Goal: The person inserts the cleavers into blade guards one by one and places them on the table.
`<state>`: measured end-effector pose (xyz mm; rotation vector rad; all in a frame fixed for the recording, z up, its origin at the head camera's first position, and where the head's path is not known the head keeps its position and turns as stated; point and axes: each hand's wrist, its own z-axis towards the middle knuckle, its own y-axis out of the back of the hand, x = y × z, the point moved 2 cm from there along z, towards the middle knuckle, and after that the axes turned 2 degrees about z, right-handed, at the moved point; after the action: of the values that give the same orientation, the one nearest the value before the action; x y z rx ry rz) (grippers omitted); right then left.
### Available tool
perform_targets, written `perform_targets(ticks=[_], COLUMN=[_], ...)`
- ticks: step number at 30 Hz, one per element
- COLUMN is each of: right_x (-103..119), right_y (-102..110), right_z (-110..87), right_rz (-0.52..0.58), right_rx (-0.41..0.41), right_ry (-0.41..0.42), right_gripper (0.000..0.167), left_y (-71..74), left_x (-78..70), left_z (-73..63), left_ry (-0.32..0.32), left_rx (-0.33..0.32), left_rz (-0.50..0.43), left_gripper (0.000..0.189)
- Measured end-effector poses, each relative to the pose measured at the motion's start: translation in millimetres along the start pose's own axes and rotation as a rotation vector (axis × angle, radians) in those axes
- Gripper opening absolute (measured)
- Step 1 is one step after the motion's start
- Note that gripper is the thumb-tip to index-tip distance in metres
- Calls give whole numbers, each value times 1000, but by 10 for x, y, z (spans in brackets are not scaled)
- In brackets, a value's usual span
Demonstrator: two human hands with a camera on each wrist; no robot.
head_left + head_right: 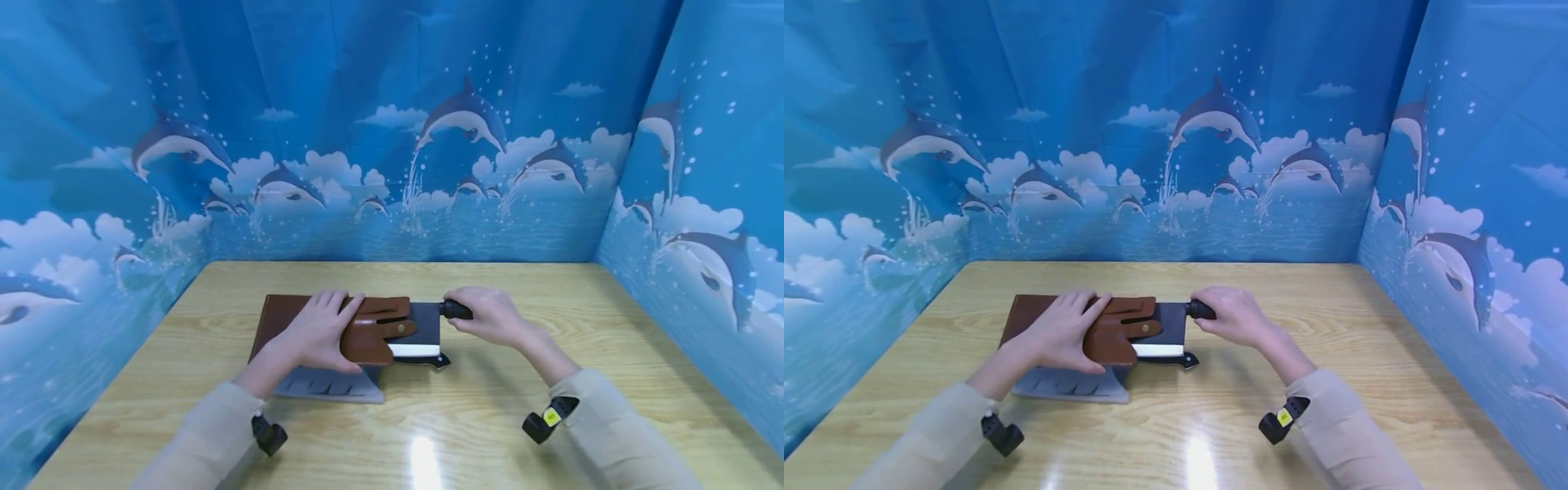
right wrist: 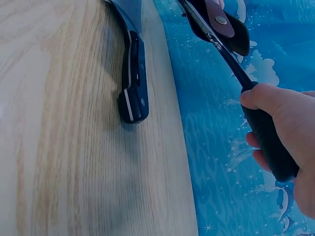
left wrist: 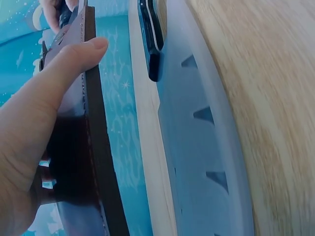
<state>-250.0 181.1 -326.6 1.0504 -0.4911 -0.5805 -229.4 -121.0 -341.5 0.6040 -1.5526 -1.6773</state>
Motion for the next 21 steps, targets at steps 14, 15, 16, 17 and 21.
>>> perform_targets(ticks=[14, 15, 16, 17, 21], right_x=[98, 100, 100, 98, 79], right_y=[-68, -69, -70, -71, -72], right_z=[55, 56, 55, 54, 53], right_rz=[17, 24, 33, 43, 150], right_rx=[4, 16, 31, 50, 142], right_ry=[-25, -43, -64, -90, -201], right_gripper=[32, 33, 33, 33, 33], left_y=[-9, -10, -10, -10, -19], left_x=[-54, -53, -51, -49, -28], left_z=[-2, -3, -5, -6, -24], left_ry=[2, 4, 5, 6, 6], left_rx=[-9, -11, -14, -16, -23], left_rz=[17, 15, 11, 9, 10], left_gripper=[122, 122, 122, 122, 121])
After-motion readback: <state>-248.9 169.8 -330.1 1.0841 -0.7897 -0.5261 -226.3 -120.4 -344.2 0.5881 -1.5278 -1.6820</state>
